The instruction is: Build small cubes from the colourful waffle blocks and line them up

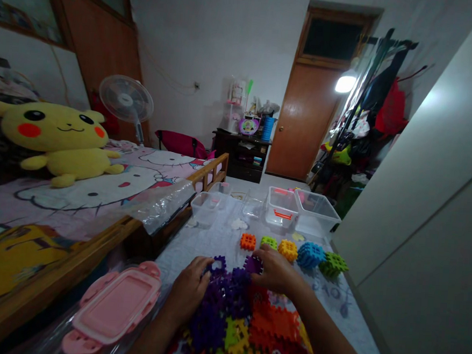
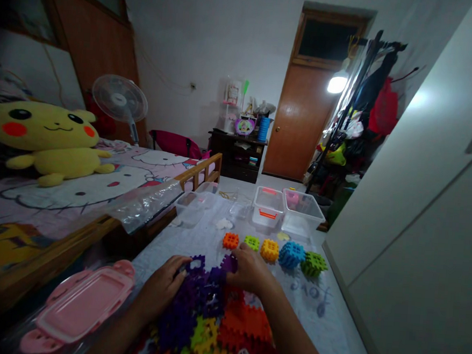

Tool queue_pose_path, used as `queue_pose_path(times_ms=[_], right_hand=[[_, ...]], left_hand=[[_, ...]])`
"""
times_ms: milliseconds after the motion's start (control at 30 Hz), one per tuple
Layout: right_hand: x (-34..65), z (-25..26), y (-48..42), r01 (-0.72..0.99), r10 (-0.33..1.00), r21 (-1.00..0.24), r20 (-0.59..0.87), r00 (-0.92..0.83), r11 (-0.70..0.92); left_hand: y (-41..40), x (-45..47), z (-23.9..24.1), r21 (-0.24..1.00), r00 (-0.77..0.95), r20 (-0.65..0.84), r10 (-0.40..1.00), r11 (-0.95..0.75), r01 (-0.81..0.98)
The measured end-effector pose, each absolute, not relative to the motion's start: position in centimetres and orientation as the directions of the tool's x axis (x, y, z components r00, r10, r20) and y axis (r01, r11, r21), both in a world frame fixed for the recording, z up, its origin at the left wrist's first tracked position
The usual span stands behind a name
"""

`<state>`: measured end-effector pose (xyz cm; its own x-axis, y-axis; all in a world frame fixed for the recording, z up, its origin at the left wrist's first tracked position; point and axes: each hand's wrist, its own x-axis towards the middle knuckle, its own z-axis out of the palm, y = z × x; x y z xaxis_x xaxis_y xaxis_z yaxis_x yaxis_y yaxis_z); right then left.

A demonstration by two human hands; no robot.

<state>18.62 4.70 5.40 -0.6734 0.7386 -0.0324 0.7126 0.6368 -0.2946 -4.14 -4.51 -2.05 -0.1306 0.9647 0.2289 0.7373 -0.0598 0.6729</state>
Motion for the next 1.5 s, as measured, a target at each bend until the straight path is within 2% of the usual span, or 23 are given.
queue_pose_path(times_ms=[300,400,533,800,1167,1500], right_hand=[[27.4,2.9,3.5,0.843,0.875,-0.316,-0.070,-0.479,0.436],[29.0,1.8,3.4,0.877,0.898,-0.292,-0.109,-0.427,0.382],[29.8,0.8,3.3,0.885,0.908,-0.321,-0.138,-0.395,0.337],[30.3,0.0,3.2,0.864,0.912,-0.358,-0.073,-0.403,0.354],[30.8,-0.7,2.9,0.886,0.923,-0.316,-0.071,-0.379,0.340],[30.9,0.0,3.0,0.798,0.890,-0.480,-0.075,-0.450,0.363]], left_hand=[[-4.5,-4.2,-2.6,0.600,-0.106,0.208,0.972,-0.042,0.799],[-4.4,-4.2,-2.8,0.591,-0.103,0.198,0.975,-0.035,0.806],[-4.3,-4.4,-3.0,0.585,-0.109,0.199,0.974,-0.029,0.811],[-3.9,-4.9,-3.9,0.592,-0.126,0.199,0.972,-0.017,0.805],[-4.1,-5.0,-3.7,0.605,-0.136,0.211,0.968,-0.020,0.796],[-4.1,-4.5,-3.0,0.620,-0.136,0.189,0.973,-0.011,0.784]])
